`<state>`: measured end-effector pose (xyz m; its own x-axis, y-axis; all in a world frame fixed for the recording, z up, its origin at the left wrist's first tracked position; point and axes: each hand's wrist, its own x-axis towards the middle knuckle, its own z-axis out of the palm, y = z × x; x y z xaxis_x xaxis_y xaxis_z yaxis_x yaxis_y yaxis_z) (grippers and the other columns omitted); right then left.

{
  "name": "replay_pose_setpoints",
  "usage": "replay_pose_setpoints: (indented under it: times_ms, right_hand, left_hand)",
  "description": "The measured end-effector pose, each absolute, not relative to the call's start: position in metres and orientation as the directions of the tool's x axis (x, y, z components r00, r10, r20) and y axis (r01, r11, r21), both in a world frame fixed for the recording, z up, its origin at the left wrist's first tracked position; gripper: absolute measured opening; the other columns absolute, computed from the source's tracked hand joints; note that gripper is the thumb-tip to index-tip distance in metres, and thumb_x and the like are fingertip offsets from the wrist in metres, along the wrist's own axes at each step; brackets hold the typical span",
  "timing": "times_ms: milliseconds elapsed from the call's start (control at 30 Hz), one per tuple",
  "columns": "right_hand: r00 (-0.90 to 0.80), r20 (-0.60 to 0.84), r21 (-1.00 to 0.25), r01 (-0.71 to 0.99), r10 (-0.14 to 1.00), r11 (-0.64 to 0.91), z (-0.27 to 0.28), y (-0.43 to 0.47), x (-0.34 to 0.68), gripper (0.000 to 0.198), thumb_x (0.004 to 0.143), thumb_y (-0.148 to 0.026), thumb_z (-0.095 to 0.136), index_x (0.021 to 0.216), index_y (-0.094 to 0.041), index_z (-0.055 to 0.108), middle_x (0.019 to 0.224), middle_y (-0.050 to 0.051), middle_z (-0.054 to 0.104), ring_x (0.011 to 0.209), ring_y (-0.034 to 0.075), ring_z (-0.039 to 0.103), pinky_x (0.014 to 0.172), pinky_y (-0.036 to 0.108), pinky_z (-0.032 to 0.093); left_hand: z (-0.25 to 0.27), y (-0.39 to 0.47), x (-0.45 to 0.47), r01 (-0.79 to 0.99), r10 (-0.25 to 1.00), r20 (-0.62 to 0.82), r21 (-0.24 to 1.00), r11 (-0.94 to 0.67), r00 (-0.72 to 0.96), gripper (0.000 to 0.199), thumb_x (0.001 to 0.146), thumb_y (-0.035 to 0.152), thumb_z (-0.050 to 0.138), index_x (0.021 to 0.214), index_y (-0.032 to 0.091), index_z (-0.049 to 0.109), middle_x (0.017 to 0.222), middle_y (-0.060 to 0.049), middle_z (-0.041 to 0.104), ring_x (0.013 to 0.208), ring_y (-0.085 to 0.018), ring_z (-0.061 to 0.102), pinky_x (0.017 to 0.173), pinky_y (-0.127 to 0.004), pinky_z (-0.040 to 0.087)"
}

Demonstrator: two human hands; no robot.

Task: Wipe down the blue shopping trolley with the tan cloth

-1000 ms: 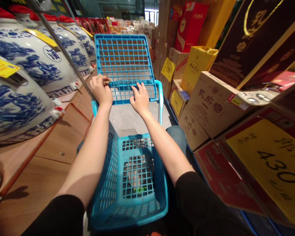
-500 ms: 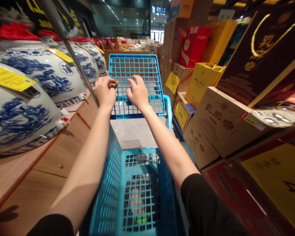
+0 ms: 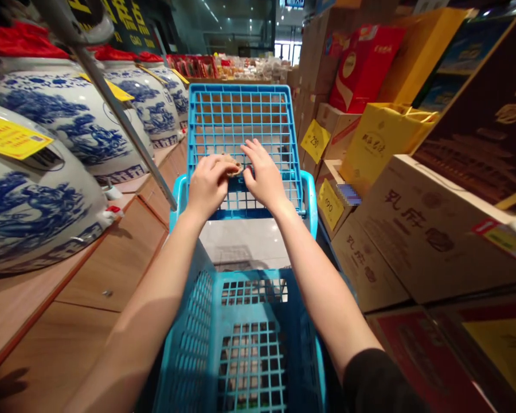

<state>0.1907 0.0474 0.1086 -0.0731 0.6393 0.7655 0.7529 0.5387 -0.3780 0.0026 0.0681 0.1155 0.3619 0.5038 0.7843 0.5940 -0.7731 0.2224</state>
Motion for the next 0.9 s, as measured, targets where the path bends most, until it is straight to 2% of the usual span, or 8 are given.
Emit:
replay_pose_setpoints:
  times_ms: [200,267,433,500,567,733,800,900]
  right_hand:
    - [0.027,0.761,-0.446,0.748,0.649,0.491,0.109,0.036,0.204,0.061,0.091,-0.009,0.052,0.147,-0.031,0.064,0.162,0.002,0.057,0.162,0.028,0.04,0.138,0.061,0.028]
    - [0.052,0.757,-0.464,0.745,0.651,0.48,0.11,0.036,0.207,0.059,0.091,-0.008,0.052,0.144,-0.031,0.066,0.16,0.003,0.059,0.16,0.028,0.042,0.138,0.06,0.03]
    - [0.048,0.755,-0.461,0.748,0.654,0.478,0.109,0.036,0.209,0.058,0.089,-0.005,0.052,0.139,-0.029,0.069,0.158,0.004,0.06,0.159,0.028,0.045,0.137,0.058,0.032]
    - [0.036,0.759,-0.448,0.755,0.651,0.48,0.109,0.036,0.209,0.058,0.089,-0.004,0.052,0.138,-0.028,0.069,0.158,0.005,0.06,0.158,0.028,0.045,0.137,0.059,0.032]
    - [0.028,0.765,-0.433,0.762,0.644,0.482,0.108,0.036,0.21,0.056,0.09,-0.003,0.051,0.137,-0.028,0.069,0.158,0.005,0.059,0.158,0.029,0.045,0.136,0.06,0.033]
    - [0.016,0.773,-0.416,0.767,0.635,0.488,0.108,0.036,0.211,0.052,0.092,-0.005,0.051,0.134,-0.028,0.07,0.157,0.005,0.059,0.158,0.03,0.045,0.136,0.064,0.033]
    - [0.015,0.774,-0.418,0.763,0.633,0.493,0.108,0.037,0.211,0.051,0.092,-0.005,0.051,0.134,-0.028,0.07,0.157,0.005,0.059,0.158,0.031,0.045,0.136,0.064,0.032]
    - [0.017,0.775,-0.421,0.759,0.632,0.496,0.108,0.038,0.214,0.051,0.091,-0.006,0.051,0.133,-0.028,0.071,0.156,0.004,0.061,0.157,0.031,0.045,0.136,0.063,0.033]
  left_hand:
    - [0.118,0.079,-0.021,0.644,0.547,0.833,0.373,-0.668,0.085,0.04,0.087,-0.005,0.054,0.104,0.025,0.073,0.121,-0.007,0.069,0.124,-0.03,0.061,0.111,-0.051,0.054]
    - [0.117,0.072,-0.013,0.639,0.546,0.823,0.337,-0.692,0.157,0.037,0.088,-0.005,0.054,0.102,0.024,0.073,0.116,-0.007,0.069,0.119,-0.03,0.062,0.107,-0.051,0.056]
    - [0.111,0.045,0.026,0.504,0.444,0.709,0.144,-0.852,0.548,0.037,0.09,-0.004,0.055,0.105,0.024,0.074,0.118,-0.007,0.071,0.114,-0.026,0.063,0.103,-0.046,0.057]
    - [0.112,0.044,0.026,0.474,0.411,0.69,0.111,-0.874,0.596,0.037,0.092,-0.003,0.055,0.107,0.024,0.074,0.121,-0.007,0.072,0.116,-0.026,0.063,0.105,-0.046,0.057]
    - [0.115,0.051,0.013,0.515,0.445,0.734,0.152,-0.843,0.513,0.037,0.093,-0.002,0.053,0.105,0.026,0.074,0.121,-0.006,0.072,0.118,-0.026,0.062,0.107,-0.047,0.057]
    - [0.118,0.07,-0.02,0.625,0.588,0.804,0.417,-0.66,0.085,0.037,0.092,-0.002,0.051,0.107,0.025,0.072,0.124,-0.01,0.068,0.127,-0.034,0.058,0.113,-0.061,0.053]
    - [0.116,0.065,-0.011,0.623,0.59,0.794,0.389,-0.678,0.147,0.039,0.091,-0.003,0.052,0.108,0.026,0.072,0.122,-0.009,0.069,0.127,-0.034,0.058,0.113,-0.062,0.053]
    - [0.111,0.051,0.016,0.566,0.515,0.757,0.235,-0.79,0.403,0.039,0.091,-0.001,0.055,0.11,0.027,0.073,0.121,-0.006,0.071,0.122,-0.03,0.061,0.111,-0.056,0.056]
